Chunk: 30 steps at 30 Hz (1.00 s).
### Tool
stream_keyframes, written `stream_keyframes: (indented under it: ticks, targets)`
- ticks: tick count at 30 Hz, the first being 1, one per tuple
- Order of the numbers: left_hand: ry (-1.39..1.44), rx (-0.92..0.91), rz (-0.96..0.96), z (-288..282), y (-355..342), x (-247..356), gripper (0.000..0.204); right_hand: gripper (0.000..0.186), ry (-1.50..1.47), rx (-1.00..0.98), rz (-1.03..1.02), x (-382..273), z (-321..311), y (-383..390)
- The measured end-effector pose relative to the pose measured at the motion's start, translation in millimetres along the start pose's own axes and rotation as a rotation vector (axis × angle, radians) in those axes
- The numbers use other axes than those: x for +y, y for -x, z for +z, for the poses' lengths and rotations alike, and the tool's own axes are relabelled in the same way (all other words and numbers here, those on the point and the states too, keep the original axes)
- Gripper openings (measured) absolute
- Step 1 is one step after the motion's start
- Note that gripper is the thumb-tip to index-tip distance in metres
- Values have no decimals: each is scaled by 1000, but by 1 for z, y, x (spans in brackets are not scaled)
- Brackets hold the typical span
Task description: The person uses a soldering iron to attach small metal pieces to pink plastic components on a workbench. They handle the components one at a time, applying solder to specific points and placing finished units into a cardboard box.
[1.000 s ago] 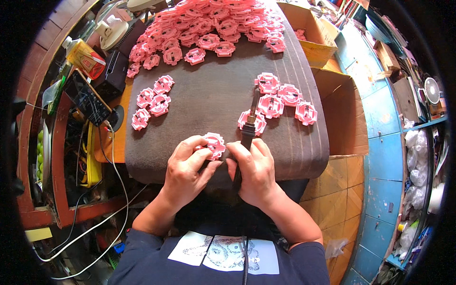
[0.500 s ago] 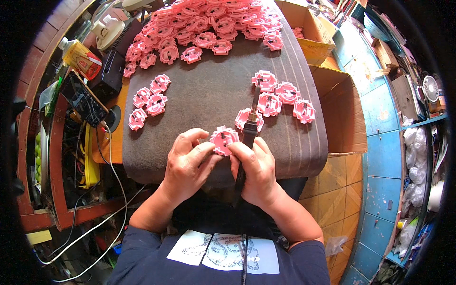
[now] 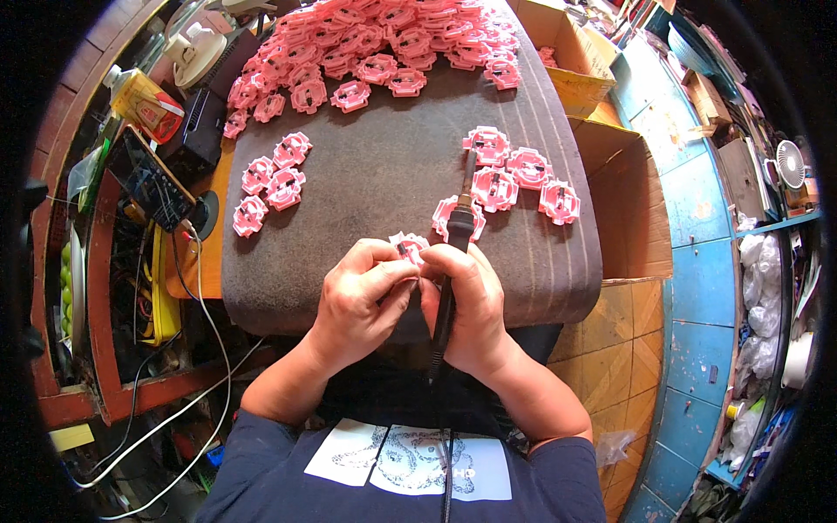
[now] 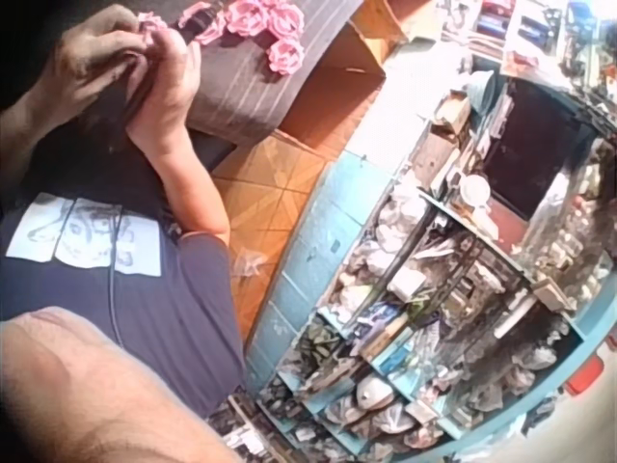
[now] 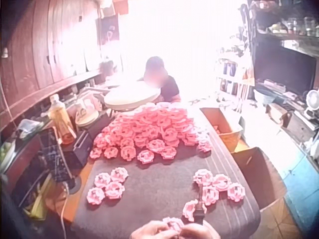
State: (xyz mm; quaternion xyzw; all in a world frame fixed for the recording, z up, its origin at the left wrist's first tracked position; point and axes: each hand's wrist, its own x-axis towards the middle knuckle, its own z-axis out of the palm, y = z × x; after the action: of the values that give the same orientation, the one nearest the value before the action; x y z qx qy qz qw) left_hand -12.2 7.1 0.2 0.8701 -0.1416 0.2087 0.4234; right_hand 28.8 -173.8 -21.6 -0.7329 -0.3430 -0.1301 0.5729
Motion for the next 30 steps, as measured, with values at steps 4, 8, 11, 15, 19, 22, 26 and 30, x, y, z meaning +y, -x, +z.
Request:
stream_keyframes:
  ticks: [4, 8, 11, 15, 19, 22, 26, 30]
  targets:
    - [33, -17, -16, 0, -2, -5, 19, 39, 114, 21, -34, -4, -1, -3]
    - [-18, -7, -32, 0, -3, 0, 16, 45, 248, 57, -273, -7, -4, -2]
    - [-34, 7, -26, -1, -2, 0, 16, 53, 302, -17, -355, -8, -3, 5]
    - [-7, 41, -18, 1, -2, 1, 16, 50, 322, 17, -339, -1, 2, 9]
    - [22, 79, -53, 2, 0, 0, 15, 49, 301, -8, -285, -4, 1, 7]
    - [0, 83, -38, 2, -1, 0, 17, 49, 339, -31, -260, -2, 1, 7]
    - [-10, 83, -30, 3, -2, 2, 16, 45, 258, 34, -295, -1, 0, 5]
    - [-36, 98, -18, 5, -1, 1, 15, 40, 244, -12, -328, -10, -24, 10]
